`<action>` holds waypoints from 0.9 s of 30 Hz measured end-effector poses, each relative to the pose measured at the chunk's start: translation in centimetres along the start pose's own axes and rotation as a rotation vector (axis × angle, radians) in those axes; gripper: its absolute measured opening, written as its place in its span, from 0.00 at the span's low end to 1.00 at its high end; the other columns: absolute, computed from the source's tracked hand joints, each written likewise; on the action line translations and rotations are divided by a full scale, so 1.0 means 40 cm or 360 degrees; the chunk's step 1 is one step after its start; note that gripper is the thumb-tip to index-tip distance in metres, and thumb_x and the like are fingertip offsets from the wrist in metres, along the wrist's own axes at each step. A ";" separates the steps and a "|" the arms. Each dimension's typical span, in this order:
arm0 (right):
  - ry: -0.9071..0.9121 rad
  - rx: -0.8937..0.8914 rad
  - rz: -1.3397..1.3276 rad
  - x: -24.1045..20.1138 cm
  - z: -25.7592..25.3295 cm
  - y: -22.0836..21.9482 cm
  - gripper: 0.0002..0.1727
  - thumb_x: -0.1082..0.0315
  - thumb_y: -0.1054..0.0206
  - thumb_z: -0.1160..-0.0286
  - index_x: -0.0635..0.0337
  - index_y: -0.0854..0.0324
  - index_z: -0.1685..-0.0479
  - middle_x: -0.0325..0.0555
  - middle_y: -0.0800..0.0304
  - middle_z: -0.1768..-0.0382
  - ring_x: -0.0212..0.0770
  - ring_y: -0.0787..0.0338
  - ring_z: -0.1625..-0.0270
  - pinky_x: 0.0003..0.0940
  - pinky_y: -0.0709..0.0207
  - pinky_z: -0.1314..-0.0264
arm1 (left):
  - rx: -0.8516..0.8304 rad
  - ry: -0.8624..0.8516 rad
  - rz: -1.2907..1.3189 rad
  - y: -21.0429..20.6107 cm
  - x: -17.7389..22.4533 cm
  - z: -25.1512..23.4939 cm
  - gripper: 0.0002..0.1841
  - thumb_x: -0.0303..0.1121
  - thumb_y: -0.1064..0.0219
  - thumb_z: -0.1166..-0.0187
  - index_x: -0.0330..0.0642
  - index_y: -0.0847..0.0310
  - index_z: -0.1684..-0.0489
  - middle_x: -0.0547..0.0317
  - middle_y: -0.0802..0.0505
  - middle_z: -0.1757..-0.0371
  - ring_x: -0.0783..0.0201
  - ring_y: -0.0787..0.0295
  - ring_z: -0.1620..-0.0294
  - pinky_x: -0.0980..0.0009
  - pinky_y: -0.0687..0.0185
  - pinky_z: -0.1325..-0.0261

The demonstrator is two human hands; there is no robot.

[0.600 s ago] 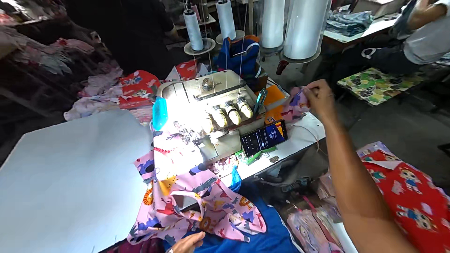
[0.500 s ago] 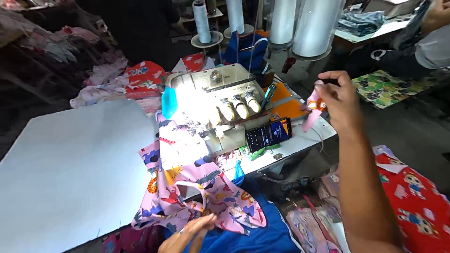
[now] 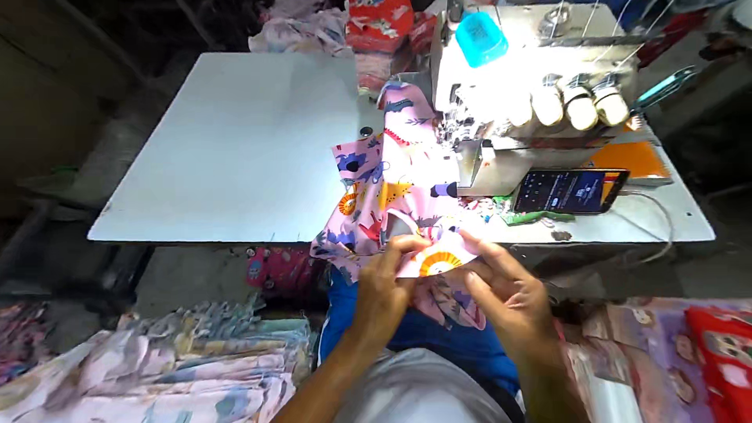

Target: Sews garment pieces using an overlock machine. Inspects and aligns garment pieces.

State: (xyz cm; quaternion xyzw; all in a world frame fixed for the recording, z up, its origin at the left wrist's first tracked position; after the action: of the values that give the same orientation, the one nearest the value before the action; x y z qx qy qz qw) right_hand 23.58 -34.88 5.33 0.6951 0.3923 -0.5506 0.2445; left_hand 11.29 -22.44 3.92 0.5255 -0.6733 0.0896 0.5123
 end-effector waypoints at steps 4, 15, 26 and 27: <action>0.0220 0.0026 0.0751 0.038 0.010 0.004 0.09 0.71 0.31 0.22 0.63 0.06 0.53 0.43 0.06 0.59 0.25 0.09 0.56 0.18 0.14 0.49 | -0.0040 0.0127 0.0109 0.103 -0.069 0.009 0.09 0.29 0.31 0.23 0.41 0.10 0.50 0.65 0.04 0.51 0.75 0.08 0.48 0.74 0.12 0.40; -0.0187 -0.0466 -0.0129 0.144 -0.009 -0.071 0.20 0.56 0.45 0.09 0.65 0.17 0.43 0.37 0.10 0.45 0.26 0.12 0.41 0.26 0.18 0.34 | -0.0348 0.0433 0.0211 0.118 -0.062 -0.056 0.11 0.32 0.36 0.15 0.39 0.12 0.66 0.70 0.14 0.74 0.83 0.21 0.74 0.83 0.23 0.67; -0.0170 -0.0004 -0.0199 0.129 -0.081 -0.070 0.07 0.76 0.31 0.24 0.59 0.13 0.52 0.36 0.07 0.61 0.27 0.09 0.59 0.22 0.13 0.51 | -0.0420 0.0542 0.0520 0.105 -0.076 -0.102 0.03 0.27 0.29 0.20 0.38 0.10 0.58 0.64 0.09 0.71 0.79 0.18 0.75 0.84 0.22 0.71; -0.0181 0.0018 -0.0195 0.129 -0.081 -0.064 0.07 0.76 0.32 0.23 0.59 0.14 0.52 0.36 0.07 0.61 0.27 0.09 0.59 0.22 0.13 0.52 | -0.0428 0.0604 0.0573 0.103 -0.083 -0.098 0.04 0.26 0.29 0.20 0.38 0.10 0.55 0.64 0.08 0.68 0.78 0.16 0.73 0.84 0.20 0.68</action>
State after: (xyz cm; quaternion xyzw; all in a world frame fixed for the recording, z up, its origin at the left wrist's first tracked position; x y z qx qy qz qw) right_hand 23.80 -29.47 1.51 0.6388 0.4166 -0.6051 0.2284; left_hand 10.07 -16.03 4.83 0.2989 -0.6538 0.1858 0.6699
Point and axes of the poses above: each hand's wrist, its own z-axis away from the middle knuckle, its own y-axis out of the back of the hand, x = y × z, the point moved 6 cm from there along -z, towards the middle knuckle
